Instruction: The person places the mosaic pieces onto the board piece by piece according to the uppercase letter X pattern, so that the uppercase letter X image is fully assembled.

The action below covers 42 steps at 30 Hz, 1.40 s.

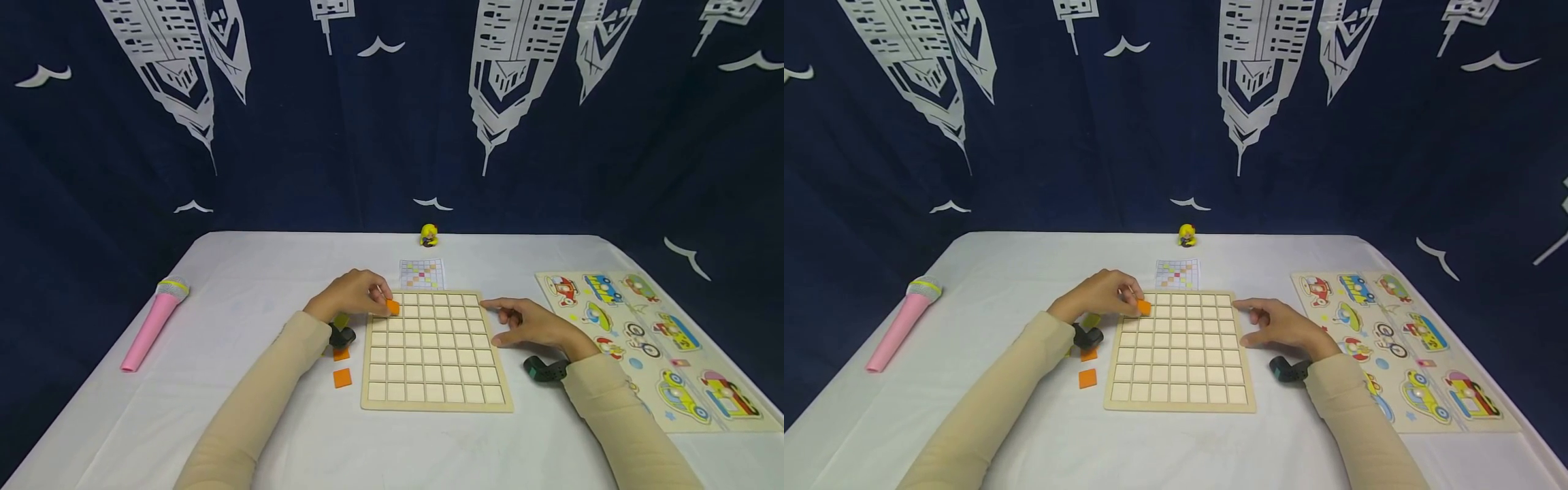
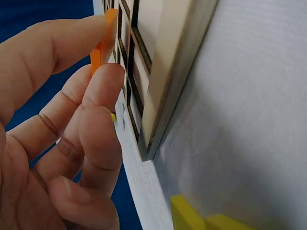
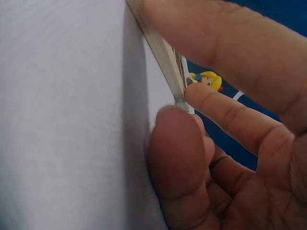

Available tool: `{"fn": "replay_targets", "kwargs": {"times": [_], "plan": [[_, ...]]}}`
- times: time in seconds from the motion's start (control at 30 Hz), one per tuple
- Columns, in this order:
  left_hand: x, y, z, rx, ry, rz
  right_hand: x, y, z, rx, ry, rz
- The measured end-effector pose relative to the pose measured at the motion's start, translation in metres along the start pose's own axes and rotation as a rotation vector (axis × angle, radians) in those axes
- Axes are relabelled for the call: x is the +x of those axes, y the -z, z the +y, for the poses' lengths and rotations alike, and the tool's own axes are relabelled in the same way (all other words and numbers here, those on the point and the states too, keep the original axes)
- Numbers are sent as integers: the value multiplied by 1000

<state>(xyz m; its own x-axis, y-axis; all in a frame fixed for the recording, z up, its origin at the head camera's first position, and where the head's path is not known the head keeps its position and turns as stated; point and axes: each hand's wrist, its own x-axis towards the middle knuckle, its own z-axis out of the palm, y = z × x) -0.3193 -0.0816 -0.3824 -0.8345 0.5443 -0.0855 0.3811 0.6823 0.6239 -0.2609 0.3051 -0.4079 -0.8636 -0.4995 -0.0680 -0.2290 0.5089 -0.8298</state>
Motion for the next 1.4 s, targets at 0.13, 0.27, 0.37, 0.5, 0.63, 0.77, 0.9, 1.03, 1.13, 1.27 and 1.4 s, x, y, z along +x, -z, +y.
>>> {"fn": "replay_targets", "kwargs": {"times": [0.13, 0.27, 0.37, 0.5, 0.63, 0.77, 0.9, 1.03, 1.13, 1.27, 1.4], "plan": [[2, -3, 1, 6, 1, -10, 0, 0, -1, 8, -2, 1], [3, -5, 1, 25, 5, -20, 1, -1, -1, 13, -11, 4], [3, -5, 2, 34, 11, -25, 1, -1, -1, 13, -14, 7], [4, -6, 4, 49, 20, -24, 1, 0, 0, 20, -11, 7], [5, -7, 4, 56, 29, -25, 1, 0, 0, 27, -10, 7], [4, -6, 3, 46, 29, -36, 1, 0, 1, 27, -4, 4], [0, -1, 0, 11, 17, -35, 1, 0, 1, 9, -2, 3], [-6, 8, -7, -28, 11, -5, 1, 1, 0, -4, -9, 7], [-11, 15, -16, -45, 10, 12, 1, 0, 0, 2, -19, 8], [-20, 26, -27, -79, 22, 21, 1, 0, 1, 17, -18, 5], [-28, 34, -37, -93, 29, 25, 0, 0, 2, 25, -18, 5]]}}
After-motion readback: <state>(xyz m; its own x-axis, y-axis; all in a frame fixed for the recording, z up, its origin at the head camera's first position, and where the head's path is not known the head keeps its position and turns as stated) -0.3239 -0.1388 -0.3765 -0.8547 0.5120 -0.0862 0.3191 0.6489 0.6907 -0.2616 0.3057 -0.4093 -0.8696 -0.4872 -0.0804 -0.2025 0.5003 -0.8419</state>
